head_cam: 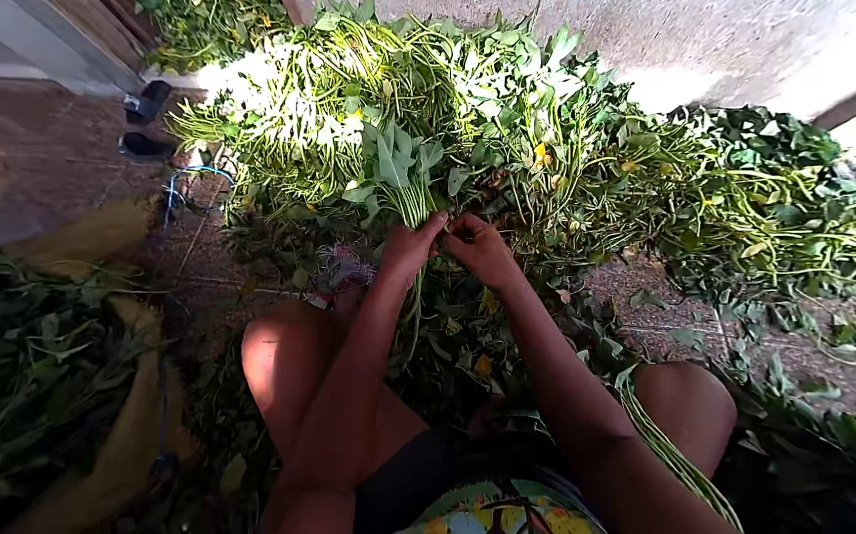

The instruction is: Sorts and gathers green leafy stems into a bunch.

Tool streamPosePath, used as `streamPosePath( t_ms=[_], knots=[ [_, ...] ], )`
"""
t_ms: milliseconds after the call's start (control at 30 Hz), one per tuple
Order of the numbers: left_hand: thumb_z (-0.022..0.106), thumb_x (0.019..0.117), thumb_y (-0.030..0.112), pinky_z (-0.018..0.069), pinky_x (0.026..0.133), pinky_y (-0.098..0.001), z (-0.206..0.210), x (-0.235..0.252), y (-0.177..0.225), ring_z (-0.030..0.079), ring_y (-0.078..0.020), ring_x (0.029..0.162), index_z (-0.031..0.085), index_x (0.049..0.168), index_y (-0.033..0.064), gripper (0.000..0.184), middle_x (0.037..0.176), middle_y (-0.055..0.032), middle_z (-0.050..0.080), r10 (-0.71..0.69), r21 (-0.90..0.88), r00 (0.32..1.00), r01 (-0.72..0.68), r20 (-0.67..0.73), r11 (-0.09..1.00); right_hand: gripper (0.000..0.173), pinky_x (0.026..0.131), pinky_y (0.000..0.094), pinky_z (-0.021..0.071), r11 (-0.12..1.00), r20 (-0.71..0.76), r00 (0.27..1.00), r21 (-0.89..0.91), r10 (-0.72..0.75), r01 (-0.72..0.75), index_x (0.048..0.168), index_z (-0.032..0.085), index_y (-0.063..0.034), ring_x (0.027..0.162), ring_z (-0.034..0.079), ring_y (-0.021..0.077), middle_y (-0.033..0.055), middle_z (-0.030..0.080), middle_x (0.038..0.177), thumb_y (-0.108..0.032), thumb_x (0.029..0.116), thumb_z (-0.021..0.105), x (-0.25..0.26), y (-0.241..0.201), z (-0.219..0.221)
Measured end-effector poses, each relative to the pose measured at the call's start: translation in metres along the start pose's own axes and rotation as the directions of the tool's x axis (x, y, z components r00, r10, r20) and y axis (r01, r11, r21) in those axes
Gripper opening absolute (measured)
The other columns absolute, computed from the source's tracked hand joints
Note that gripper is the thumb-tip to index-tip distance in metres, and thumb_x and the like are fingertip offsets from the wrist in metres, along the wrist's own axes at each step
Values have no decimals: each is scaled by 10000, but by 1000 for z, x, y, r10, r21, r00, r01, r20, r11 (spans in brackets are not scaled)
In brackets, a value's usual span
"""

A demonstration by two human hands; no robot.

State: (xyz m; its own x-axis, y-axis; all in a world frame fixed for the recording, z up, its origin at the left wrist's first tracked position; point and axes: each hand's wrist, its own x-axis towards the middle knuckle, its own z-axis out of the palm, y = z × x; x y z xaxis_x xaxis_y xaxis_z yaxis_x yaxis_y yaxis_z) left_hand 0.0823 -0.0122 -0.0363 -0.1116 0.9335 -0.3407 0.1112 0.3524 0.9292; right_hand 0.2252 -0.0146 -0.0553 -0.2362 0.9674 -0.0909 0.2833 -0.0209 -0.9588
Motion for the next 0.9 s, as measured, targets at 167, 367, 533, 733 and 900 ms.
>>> streamPosePath(
  t_ms=[167,367,533,733,900],
  knots=[
    [579,1063,260,523,605,-220,-22,9,5,590,-63,643,685,1069,50,236,833,1,647,-1,-154,982,-28,-188,988,155,622,366,523,979,149,977,-156,155,-132,1049,695,-17,647,593,156,83,647,799,-150,969,694,-27,7,6],
    [565,1068,217,516,535,-198,-47,7,18,589,-59,576,670,1033,47,203,786,0,661,31,-263,958,-109,-285,959,397,999,551,499,844,131,909,-441,395,-303,1307,639,15,1095,669,359,233,677,1216,-277,1038,622,-60,75,-25],
    [549,1074,220,550,568,-224,-21,2,9,619,-80,611,647,1031,49,202,803,-10,665,-63,-341,990,16,-128,940,474,899,494,569,959,96,990,-253,-102,124,1467,458,-5,1044,680,312,222,649,1233,-267,1078,525,-63,35,-10],
    [501,1088,190,629,719,-315,-23,-3,19,700,-137,729,557,1031,72,142,815,-29,663,-114,-610,985,9,-132,792,322,879,460,542,943,206,961,-238,-186,234,1231,616,53,969,657,298,212,656,1087,-188,1103,444,-32,24,2],
    [611,974,-41,629,825,-349,-42,-1,18,720,-164,838,523,1310,5,349,975,-31,705,456,-438,810,-584,-368,683,405,997,539,528,958,-373,928,-262,11,-117,1416,491,54,1152,658,377,276,625,1293,-179,1107,372,55,60,-110]
  ],
)
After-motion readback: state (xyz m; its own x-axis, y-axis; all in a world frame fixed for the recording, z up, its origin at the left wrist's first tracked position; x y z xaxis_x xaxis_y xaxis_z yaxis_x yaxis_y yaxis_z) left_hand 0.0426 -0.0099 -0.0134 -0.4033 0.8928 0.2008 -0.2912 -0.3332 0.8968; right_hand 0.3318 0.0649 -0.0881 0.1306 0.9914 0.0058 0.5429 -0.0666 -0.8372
